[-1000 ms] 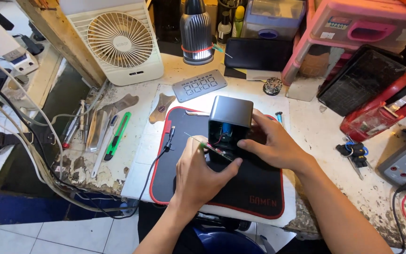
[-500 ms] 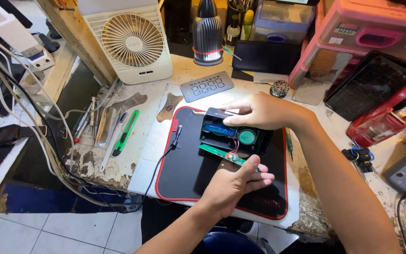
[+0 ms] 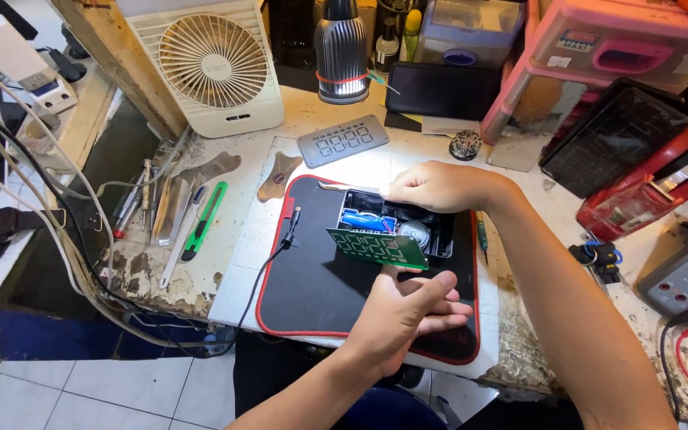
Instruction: Testing and diagnosing a digital clock PCB by probing circuits to light up LED segments.
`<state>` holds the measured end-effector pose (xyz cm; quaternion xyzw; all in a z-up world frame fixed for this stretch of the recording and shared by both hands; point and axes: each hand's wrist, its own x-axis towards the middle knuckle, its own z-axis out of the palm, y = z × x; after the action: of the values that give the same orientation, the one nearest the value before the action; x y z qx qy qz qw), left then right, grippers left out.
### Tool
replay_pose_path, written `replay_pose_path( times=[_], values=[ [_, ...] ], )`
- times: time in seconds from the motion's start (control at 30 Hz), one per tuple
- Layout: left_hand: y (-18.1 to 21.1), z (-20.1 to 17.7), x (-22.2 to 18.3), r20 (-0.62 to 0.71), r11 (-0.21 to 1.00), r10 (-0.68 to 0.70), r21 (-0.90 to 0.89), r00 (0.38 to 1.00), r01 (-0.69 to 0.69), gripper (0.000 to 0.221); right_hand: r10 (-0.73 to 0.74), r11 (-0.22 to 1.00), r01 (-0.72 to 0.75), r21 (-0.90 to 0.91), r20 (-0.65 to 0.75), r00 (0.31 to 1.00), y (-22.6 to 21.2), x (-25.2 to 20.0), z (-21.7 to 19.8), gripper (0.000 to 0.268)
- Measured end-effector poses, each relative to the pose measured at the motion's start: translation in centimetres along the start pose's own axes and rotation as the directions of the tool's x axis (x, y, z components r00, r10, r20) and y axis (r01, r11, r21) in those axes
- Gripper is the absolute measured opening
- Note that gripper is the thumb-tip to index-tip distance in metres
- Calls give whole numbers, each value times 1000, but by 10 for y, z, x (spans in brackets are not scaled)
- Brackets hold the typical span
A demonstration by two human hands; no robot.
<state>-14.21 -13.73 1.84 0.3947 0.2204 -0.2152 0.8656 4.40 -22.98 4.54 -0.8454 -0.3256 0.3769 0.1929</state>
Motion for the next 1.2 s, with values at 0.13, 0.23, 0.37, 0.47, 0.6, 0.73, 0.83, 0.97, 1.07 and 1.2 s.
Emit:
replay_pose_path(
  times=[0.13, 0.23, 0.37, 0.47, 0.6, 0.73, 0.83, 0.97, 1.07, 1.2],
  values=[
    [-3, -1, -2, -39, 1000, -4, 22, 999, 5, 68, 72, 983, -19, 184, -286, 955, -16, -25, 1, 48],
    [-7, -7, -2, -40, 997, -39, 61, 998, 42, 64, -153, 972, 214, 96, -433, 888, -20, -43, 18, 54],
    [-10, -13, 7, 50, 995, 13, 95, 999, -18, 65, -290, 956, 286, -68, -388, 875, -30, -62, 32, 41],
    [-8, -14, 6, 18, 995, -17, 99, 1000, 16, 58, -281, 959, 271, -81, -384, 880, -27, -64, 38, 29],
    [-9, -30, -2, 92, 994, -32, 103, 995, 23, 66, -157, 981, 189, 36, -419, 894, 5, -60, 46, 29],
    [22, -56, -20, 493, 485, 145, 720, 858, -496, 17, -135, 888, 322, 328, -483, 865, 31, -64, 54, 24],
    [70, -75, -8, 780, -206, 333, 609, 530, -766, 19, -98, 860, 364, 357, -586, 805, 36, -66, 58, 27],
    [131, -94, 29, 884, -715, 297, 457, 362, -529, 93, -183, 915, 384, 127, -717, 673, 36, -67, 64, 23],
    [131, -96, 57, 875, -673, 189, 446, 446, -589, 102, -183, 826, 534, 180, -810, 557, 32, -58, 72, 20],
    [128, -100, 71, 898, -647, 213, 424, 384, -633, 91, -174, 859, 494, 135, -830, 530, 39, -58, 68, 21]
  ],
)
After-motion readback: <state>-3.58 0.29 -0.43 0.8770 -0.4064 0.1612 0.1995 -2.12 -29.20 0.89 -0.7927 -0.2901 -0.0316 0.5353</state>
